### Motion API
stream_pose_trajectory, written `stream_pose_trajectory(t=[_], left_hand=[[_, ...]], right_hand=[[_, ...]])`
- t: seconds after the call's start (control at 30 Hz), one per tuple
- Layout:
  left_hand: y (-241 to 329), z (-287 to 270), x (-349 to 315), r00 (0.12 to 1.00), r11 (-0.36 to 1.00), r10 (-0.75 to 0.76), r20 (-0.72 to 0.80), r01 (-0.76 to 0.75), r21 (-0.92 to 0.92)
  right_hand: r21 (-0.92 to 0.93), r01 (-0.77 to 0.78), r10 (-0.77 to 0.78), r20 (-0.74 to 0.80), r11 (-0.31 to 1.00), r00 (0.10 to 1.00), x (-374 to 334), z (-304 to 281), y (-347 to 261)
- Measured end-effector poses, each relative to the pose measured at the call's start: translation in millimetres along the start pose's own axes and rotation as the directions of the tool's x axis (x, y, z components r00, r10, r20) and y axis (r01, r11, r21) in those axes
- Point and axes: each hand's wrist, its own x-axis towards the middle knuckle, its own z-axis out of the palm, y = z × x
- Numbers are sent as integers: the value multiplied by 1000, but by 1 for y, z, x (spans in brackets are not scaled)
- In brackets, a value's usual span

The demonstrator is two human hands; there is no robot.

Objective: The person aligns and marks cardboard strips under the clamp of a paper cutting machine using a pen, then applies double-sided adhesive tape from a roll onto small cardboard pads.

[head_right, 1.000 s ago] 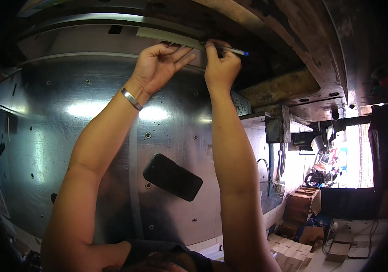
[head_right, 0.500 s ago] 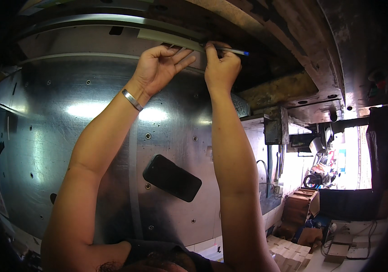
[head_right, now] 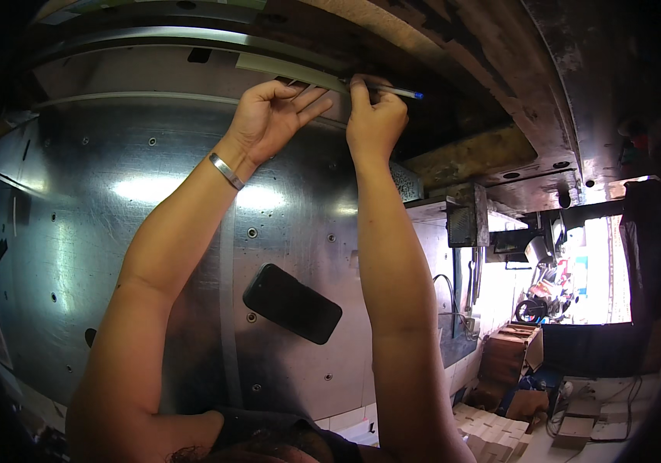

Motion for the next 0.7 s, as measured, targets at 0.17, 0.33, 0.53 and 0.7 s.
stream_pose_trajectory(t=[0.17,0.33,0.53,0.7], left_hand=[[0,-2,0,1000,1000,-10,2,10,-6],[0,-3,1,1000,1000,-11,6,11,-12],[0,-1,1,1000,1000,-5,-5,4,-9],[1,-2,1,1000,1000,-5,-15,4,-7]], right_hand=[[-19,4,-3,8,1000,1000,1,-2,1],[-26,15,-15,11,1000,1000,-2,-1,-2],[50,51,-50,-18,997,999,-5,3,2],[-49,8,-7,17,999,1000,-6,0,-5]])
